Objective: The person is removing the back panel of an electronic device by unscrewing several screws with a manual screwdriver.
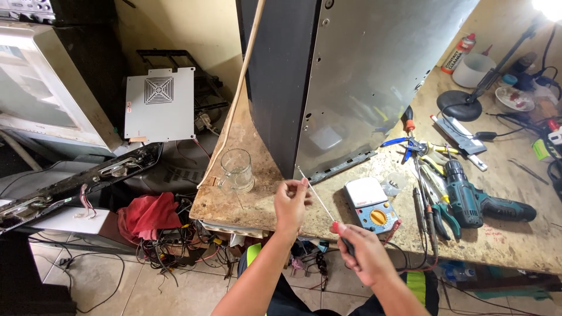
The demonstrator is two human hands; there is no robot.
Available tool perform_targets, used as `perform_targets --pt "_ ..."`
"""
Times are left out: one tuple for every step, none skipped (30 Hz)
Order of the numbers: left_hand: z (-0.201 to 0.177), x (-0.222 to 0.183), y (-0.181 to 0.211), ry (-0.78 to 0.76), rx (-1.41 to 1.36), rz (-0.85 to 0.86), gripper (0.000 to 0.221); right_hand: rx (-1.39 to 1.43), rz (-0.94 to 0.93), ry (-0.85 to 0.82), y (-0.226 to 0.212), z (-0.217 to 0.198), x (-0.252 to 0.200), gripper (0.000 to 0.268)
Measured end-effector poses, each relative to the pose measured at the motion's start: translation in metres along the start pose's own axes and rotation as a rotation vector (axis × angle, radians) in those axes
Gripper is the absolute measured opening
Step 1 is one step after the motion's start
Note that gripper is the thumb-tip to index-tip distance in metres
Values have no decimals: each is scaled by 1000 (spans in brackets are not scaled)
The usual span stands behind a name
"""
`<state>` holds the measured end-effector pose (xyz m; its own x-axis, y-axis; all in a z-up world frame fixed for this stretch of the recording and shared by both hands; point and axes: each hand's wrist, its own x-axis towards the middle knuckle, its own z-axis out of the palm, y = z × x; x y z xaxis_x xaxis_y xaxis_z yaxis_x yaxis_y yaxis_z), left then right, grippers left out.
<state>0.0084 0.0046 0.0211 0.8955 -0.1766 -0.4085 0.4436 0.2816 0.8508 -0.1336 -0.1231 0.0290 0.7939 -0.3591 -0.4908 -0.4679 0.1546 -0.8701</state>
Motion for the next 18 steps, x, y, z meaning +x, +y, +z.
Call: perform_targets --pt "-2 -4 2 31 181 205 19 339 135 -186 3 -7 8 26" --pt "-4 3 0 30 184 200 19 342 140 -183 5 -10 10 26" --pt "-5 11 -3 114 321 327 19 349 121 -177 6 -12 12 13" --pt "-5 19 -5 200 453 458 18 354 99 -172 6 -16 15 17" --pt "-8 25 -11 199 454 457 18 355 99 -170 -3 -8 2 17" --pt "-10 33 -16 233 513 535 16 158 55 -32 -14 -1 -9 17" --pt "-12 41 -20 268 572 613 16 -37 8 105 -25 7 -21 19" --pt "-12 43 -22 267 570 618 16 -36 3 106 -7 3 -11 19" --pt "-13 45 -23 293 644 650 24 -452 -259 227 11 -1 0 27" --pt "-14 46 -26 322 719 677 33 -867 -520 348 30 -5 10 46" --pt "-14 52 -27 323 718 679 33 -867 -522 349 14 2 0 46" --pt "-15 57 -31 394 746 765 30 -693 -318 271 -1 9 -10 41" --pt "-15 62 -34 465 774 852 29 -513 -116 196 -15 16 -21 36" --pt "-16 65 -35 466 775 851 29 -514 -115 195 -9 11 -12 36" --pt "-17 67 -36 492 776 944 26 -141 -60 66 -3 6 -3 27" --pt "-19 68 -38 515 779 1035 23 235 -4 -63 5 1 5 20" --pt "-20 69 -39 514 781 1033 23 236 -1 -63 3 1 5 20" --pt "-20 70 -40 517 778 1052 24 292 45 -67 0 0 5 20"
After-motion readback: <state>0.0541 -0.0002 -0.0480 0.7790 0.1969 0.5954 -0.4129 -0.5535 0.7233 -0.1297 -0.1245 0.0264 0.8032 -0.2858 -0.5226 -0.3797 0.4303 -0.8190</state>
